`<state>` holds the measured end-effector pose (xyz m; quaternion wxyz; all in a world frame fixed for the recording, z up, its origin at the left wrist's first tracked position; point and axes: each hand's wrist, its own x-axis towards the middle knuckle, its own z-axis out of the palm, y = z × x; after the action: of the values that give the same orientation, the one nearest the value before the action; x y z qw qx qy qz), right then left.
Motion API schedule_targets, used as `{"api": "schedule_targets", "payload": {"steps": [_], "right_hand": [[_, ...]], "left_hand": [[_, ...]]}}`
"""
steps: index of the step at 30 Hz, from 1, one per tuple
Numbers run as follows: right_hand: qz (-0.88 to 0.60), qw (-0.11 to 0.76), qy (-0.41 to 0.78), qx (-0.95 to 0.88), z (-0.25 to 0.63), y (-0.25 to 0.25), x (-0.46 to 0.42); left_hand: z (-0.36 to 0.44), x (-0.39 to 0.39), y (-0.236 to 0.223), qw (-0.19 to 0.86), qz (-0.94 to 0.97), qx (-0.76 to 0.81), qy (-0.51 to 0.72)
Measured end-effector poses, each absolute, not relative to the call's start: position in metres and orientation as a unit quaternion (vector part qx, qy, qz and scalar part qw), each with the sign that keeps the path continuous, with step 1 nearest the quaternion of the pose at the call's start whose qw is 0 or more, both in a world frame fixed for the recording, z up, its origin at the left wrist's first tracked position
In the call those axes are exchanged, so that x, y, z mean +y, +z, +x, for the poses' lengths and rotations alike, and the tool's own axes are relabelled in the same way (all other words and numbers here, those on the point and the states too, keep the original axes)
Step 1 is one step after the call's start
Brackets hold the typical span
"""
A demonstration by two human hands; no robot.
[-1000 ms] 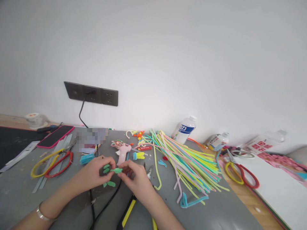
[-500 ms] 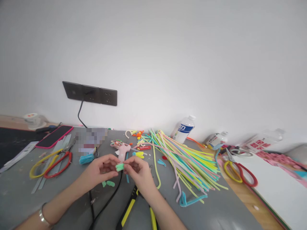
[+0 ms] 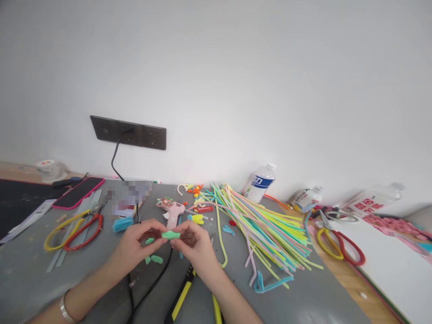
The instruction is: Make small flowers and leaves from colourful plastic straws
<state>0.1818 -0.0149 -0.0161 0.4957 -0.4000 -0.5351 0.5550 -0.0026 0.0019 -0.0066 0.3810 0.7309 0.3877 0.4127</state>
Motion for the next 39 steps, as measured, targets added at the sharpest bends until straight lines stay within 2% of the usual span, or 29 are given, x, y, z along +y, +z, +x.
{"api": "schedule_targets", "payload": {"steps": [11,22,31,39], "right_hand": [[-0.405,0.493,0.539,-0.55,0.1826,-0.0166,-0.0161],[-0.411,0.486,0.537,-0.554,0.1829,-0.0188,-0.0162],[-0.403,0.493,0.541,-0.549,0.1794,-0.015,-0.0182],[-0.405,0.482,0.539,-0.56,0.1821,-0.0135,-0.016]], "left_hand": [[-0.0034,0.0008,-0.0032,0.397,0.739,0.374,0.395],[-0.0052,0.0008,-0.0046,0.338,0.78,0.339,0.403],[-0.0042,0.002,-0.0016,0.432,0.729,0.364,0.387],[-0.0002,0.0005,-0.0045,0.475,0.715,0.381,0.345]]}}
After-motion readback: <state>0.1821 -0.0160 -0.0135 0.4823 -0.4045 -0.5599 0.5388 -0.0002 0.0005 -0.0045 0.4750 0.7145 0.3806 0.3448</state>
